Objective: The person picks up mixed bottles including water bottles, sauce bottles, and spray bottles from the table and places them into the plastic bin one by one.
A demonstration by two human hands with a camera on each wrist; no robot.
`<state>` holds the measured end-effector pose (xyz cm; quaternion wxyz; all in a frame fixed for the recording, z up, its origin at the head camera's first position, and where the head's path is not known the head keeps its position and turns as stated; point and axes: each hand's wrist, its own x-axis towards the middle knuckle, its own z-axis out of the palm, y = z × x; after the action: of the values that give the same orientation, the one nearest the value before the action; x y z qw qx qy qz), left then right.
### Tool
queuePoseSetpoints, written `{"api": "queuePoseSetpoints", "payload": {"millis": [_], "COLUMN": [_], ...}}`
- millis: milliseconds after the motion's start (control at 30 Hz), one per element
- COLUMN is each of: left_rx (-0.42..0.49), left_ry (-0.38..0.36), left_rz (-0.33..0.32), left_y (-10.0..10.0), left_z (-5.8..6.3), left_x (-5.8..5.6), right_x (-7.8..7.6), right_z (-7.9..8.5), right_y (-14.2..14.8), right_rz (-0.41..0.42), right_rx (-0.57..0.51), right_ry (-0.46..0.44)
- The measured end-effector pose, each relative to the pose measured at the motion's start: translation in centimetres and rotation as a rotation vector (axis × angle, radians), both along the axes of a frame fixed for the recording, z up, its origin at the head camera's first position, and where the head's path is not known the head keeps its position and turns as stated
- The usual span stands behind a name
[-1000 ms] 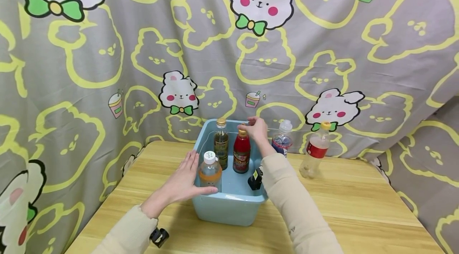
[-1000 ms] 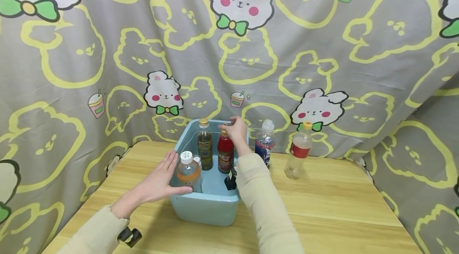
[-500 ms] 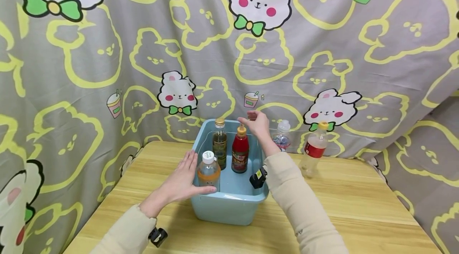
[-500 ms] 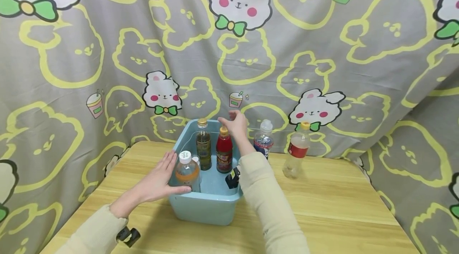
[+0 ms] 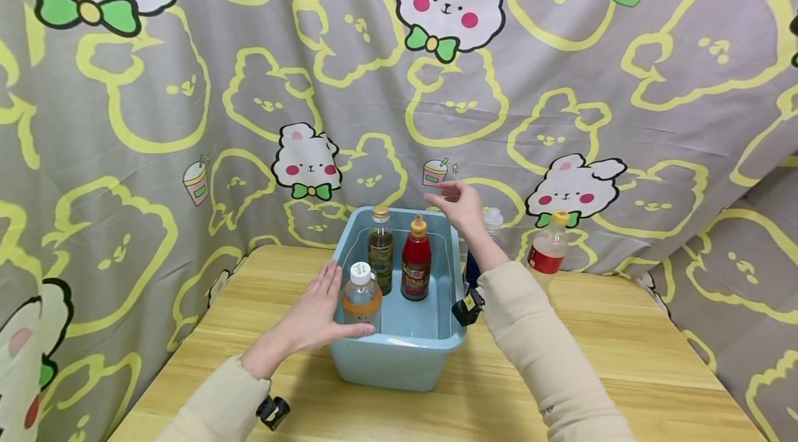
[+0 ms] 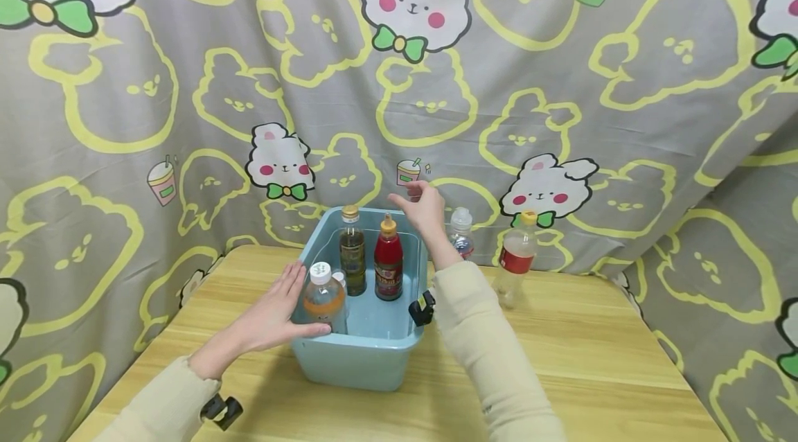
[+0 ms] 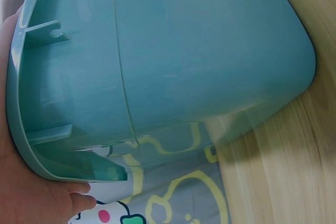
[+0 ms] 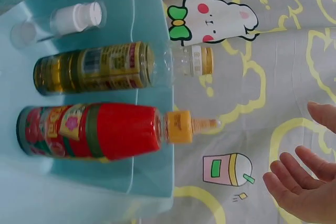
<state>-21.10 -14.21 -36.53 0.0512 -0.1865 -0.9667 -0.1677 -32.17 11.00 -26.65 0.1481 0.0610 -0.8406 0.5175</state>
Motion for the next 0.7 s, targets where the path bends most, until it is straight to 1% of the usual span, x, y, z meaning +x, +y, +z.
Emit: {"api": "queuePoseSetpoints", "payload": {"millis": [100,200,400,600,700], "left_rx": [0.005,0.009,0.008,0.008,0.004], "left_ry": [-0.002,-0.005,-0.011,-0.019,-0.017], "left_rz": [-0.001,-0.002,-0.003,0.001,0.0], "left_y": [0.0,0.0,0.0,0.0,0.1], "left_z": [0.0,0.0,0.2,0.3,0.2], "left_x": [0.0,0.0,0.0,0.1,0.1], "right_x": [0.2,0.4,0.8,0.9,0.7], "right_z": [-0.1,-0.3,-0.8,-1.9,-2.5], "right_y": [0.7,1.5,3.1,4.6,5.2], "right_rz": [0.006,0.003,-0.003,0.0,-0.015], "right_rx": [-0.008,-0.012,0.012,0.011,0.011], "right_ry": [0.021,0.024,0.048,0.085,0.099]}}
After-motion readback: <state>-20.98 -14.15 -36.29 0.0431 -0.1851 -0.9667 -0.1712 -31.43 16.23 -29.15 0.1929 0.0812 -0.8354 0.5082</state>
